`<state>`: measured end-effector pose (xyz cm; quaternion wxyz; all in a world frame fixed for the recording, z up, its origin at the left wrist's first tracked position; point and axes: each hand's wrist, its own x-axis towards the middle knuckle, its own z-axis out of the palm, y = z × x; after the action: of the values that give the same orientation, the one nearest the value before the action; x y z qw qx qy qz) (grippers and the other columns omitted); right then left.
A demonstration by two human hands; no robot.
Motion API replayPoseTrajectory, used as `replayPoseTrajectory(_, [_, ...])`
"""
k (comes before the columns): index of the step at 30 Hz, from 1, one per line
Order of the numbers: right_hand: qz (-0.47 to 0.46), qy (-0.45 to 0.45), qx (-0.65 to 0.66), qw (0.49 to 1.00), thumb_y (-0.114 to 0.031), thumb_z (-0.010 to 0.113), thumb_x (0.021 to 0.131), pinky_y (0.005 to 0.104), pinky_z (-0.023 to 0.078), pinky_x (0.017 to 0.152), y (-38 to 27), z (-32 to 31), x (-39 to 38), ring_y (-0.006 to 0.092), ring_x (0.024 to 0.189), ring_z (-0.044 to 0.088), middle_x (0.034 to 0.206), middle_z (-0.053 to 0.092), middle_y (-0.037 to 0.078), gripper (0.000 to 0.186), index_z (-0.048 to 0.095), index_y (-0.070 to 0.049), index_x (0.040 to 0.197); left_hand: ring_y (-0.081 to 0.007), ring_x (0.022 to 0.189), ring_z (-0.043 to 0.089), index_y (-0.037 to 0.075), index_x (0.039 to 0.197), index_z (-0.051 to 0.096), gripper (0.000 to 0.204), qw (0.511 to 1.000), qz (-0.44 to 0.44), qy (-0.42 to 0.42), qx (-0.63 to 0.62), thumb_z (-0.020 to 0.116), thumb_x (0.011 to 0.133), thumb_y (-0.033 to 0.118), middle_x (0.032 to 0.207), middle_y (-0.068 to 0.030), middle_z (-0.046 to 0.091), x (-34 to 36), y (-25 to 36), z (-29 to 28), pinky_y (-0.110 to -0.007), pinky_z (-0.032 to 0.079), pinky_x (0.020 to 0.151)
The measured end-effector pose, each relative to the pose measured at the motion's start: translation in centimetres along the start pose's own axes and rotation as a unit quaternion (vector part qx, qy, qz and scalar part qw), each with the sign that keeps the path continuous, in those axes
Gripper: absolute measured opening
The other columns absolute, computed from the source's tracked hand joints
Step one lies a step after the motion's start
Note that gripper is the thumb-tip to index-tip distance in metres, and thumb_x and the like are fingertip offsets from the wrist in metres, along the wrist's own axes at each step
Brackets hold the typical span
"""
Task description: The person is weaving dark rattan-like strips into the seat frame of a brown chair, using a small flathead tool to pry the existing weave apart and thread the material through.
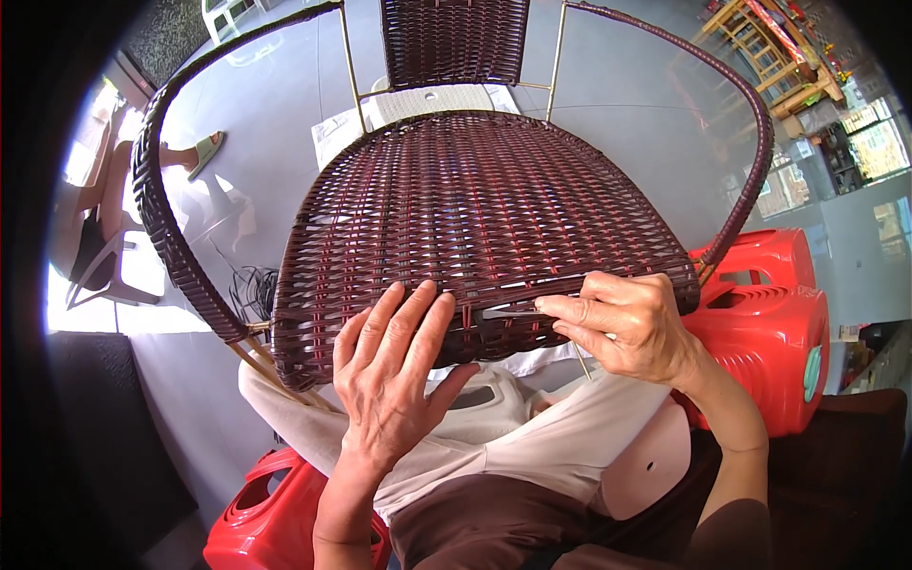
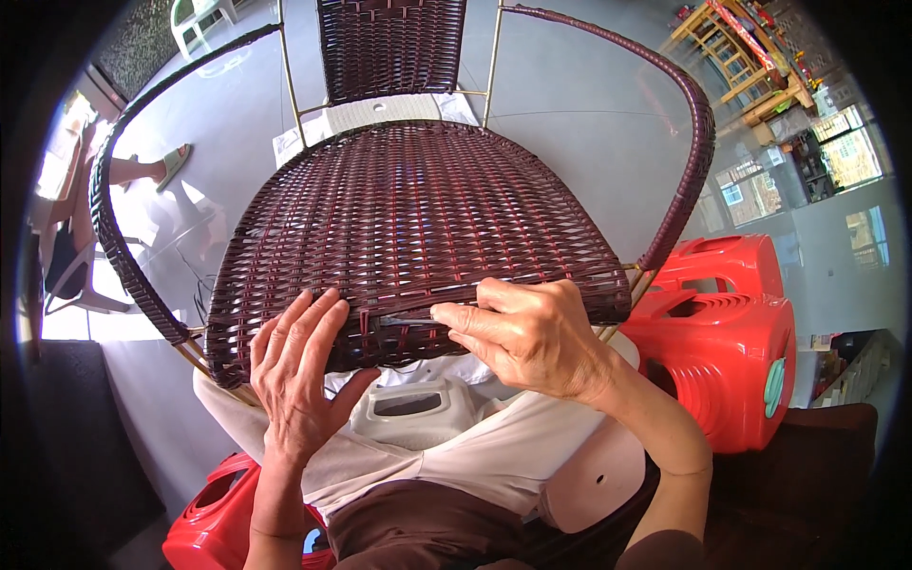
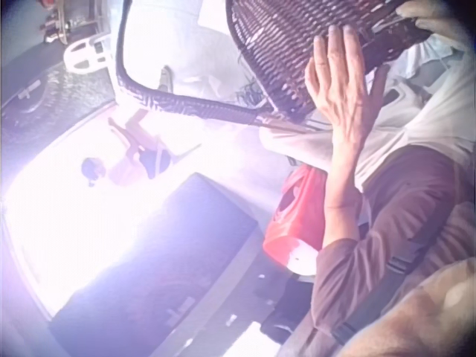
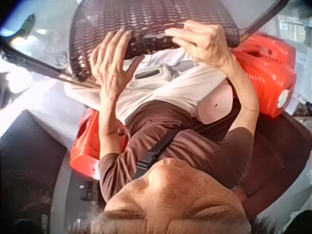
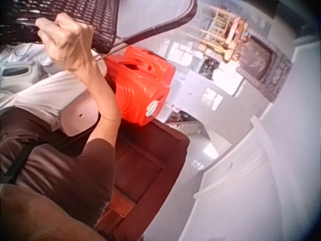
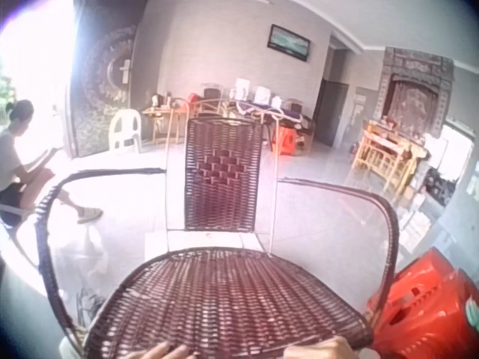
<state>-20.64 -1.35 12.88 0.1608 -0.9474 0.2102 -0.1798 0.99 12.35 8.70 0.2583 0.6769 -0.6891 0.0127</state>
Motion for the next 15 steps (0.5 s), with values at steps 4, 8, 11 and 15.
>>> replayPoseTrajectory(4, [0.002,0.032,0.009,0.999,-0.020,0.077,0.074,0.0290,0.039,0.037,0.5,0.7,-0.2,0.0137,0.044,0.050,0.061,0.050,-0.002,0.027,0.074,-0.019,0.100,-0.0285,0.121,0.052,0.023,0.117,0.063,0.045,1.000,0.018,-0.007,0.003,0.072,0.074,0.032,0.127,-0.0091,0.057,-0.1,0.1,-0.2,-0.043,0.034,0.100])
replayPoseTrajectory(8, [-0.018,0.053,-0.013,0.998,-0.018,0.077,0.072,0.0283,0.039,0.037,0.4,1.0,-0.5,0.0126,0.044,0.049,0.060,0.050,-0.002,0.028,0.074,-0.019,0.099,-0.0285,0.120,0.052,0.023,0.116,0.064,0.044,1.000,0.019,-0.010,-0.002,0.072,0.074,0.030,0.127,-0.0096,0.057,-0.2,0.1,-0.3,-0.043,0.034,0.099])
replayPoseTrajectory(11, [-0.022,0.075,-0.017,0.997,-0.017,0.078,0.070,0.0279,0.039,0.037,0.2,1.3,-0.5,0.0121,0.043,0.049,0.060,0.049,-0.003,0.028,0.074,-0.019,0.098,-0.0284,0.120,0.052,0.025,0.115,0.064,0.043,1.000,0.019,-0.010,0.002,0.073,0.073,0.028,0.126,-0.0096,0.058,-0.3,0.2,-0.2,-0.043,0.034,0.098])
replayPoseTrajectory(15, [-0.016,0.072,0.007,0.997,-0.009,0.077,0.068,0.0273,0.039,0.038,0.1,1.2,-0.5,0.0129,0.044,0.051,0.059,0.053,0.000,0.028,0.075,-0.013,0.096,-0.0286,0.119,0.052,0.027,0.114,0.064,0.043,1.000,0.024,-0.006,0.011,0.073,0.072,0.025,0.125,-0.0099,0.058,-0.2,0.3,-0.2,-0.043,0.035,0.097])
